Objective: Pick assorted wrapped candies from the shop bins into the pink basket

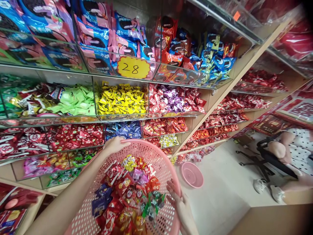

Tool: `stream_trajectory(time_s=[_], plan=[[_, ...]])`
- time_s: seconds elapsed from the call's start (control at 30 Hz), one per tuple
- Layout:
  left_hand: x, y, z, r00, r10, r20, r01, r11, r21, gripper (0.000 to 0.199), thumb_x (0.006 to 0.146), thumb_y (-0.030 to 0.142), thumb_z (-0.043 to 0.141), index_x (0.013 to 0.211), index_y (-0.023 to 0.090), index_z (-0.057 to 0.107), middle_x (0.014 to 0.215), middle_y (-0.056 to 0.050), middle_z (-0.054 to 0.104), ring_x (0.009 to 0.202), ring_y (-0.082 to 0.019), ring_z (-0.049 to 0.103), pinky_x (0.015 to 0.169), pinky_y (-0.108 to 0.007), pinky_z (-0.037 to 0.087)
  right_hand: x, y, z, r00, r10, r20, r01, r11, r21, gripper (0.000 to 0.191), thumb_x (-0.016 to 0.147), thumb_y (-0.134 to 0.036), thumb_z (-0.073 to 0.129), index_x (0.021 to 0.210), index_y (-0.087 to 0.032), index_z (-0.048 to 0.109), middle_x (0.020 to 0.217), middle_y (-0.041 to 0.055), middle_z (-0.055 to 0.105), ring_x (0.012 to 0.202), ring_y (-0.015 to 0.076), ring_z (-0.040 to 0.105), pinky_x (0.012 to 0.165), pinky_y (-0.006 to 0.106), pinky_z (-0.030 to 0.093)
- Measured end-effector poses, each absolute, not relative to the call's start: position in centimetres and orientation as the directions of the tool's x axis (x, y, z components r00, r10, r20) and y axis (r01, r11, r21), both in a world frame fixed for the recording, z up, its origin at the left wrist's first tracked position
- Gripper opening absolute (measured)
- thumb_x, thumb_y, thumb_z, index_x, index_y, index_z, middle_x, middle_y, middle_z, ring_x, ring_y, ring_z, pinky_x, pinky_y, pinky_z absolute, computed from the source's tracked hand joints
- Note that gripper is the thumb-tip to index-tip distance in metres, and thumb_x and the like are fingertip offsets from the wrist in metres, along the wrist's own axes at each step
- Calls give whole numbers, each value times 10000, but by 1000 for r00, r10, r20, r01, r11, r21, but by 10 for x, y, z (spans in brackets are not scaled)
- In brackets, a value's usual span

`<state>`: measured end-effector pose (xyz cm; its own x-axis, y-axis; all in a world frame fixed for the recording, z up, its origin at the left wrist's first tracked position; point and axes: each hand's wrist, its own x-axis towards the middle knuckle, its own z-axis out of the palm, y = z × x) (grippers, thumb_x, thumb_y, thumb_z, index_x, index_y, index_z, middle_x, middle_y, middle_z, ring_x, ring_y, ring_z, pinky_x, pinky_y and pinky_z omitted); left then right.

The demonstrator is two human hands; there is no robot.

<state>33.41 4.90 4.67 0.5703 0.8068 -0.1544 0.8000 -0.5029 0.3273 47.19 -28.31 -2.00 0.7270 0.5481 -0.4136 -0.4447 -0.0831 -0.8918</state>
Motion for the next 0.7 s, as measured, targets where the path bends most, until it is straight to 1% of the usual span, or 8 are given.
stream_trajectory(time_s=[0.1,0.23,0.33,0.4,0.5,0.6,0.7], plan=[[333,48,49,566,808,-163,806,-500,318,530,734,748,419,725,250,601,733,-22,670,714,-215,638,547,-250,312,471,-281,-19,726,553,-409,-443,-79,-893,613,679,-338,712,1255,-194,558,1039,84,714,1011,275,634,817,359,520],[333,49,50,566,806,-171,806,-498,318,525,738,746,418,720,255,603,737,-21,677,731,-225,648,556,-256,326,470,-280,-21,722,576,-382,-427,-62,-902,601,676,-304,698,1254,-213,565,1080,70,706,947,245,644,839,350,505],[334,50,49,556,811,-182,815,-488,313,521,734,749,421,744,267,619,730,-20,679,745,-238,654,566,-263,341,470,-278,-20,732,576,-364,-397,-73,-915,558,678,-303,683,1222,-216,595,1090,73,704,884,233,646,786,342,513],[334,51,49,555,811,-186,817,-489,306,531,731,757,416,736,265,616,724,-23,679,741,-245,655,566,-267,344,469,-278,-19,738,567,-365,-390,-83,-917,531,673,-321,683,1189,-210,620,1086,80,705,884,241,646,759,343,517],[334,53,49,562,808,-180,813,-498,302,555,722,779,403,722,263,609,731,-28,681,744,-251,655,564,-268,344,468,-278,-19,749,547,-375,-393,-90,-915,502,664,-342,691,1145,-203,644,1027,78,719,929,259,643,791,359,519],[334,54,50,561,809,-175,813,-499,301,575,712,797,396,709,260,599,744,-26,686,749,-246,654,565,-263,340,469,-279,-26,753,554,-354,-373,-82,-924,450,671,-348,688,1093,-195,659,962,75,725,932,261,641,823,376,516],[334,52,53,561,809,-175,814,-500,295,566,727,784,393,701,252,583,739,-26,685,744,-238,654,562,-258,333,473,-280,-33,756,563,-333,-351,-80,-933,410,654,-368,701,1022,-187,679,945,88,727,917,269,644,809,386,523]])
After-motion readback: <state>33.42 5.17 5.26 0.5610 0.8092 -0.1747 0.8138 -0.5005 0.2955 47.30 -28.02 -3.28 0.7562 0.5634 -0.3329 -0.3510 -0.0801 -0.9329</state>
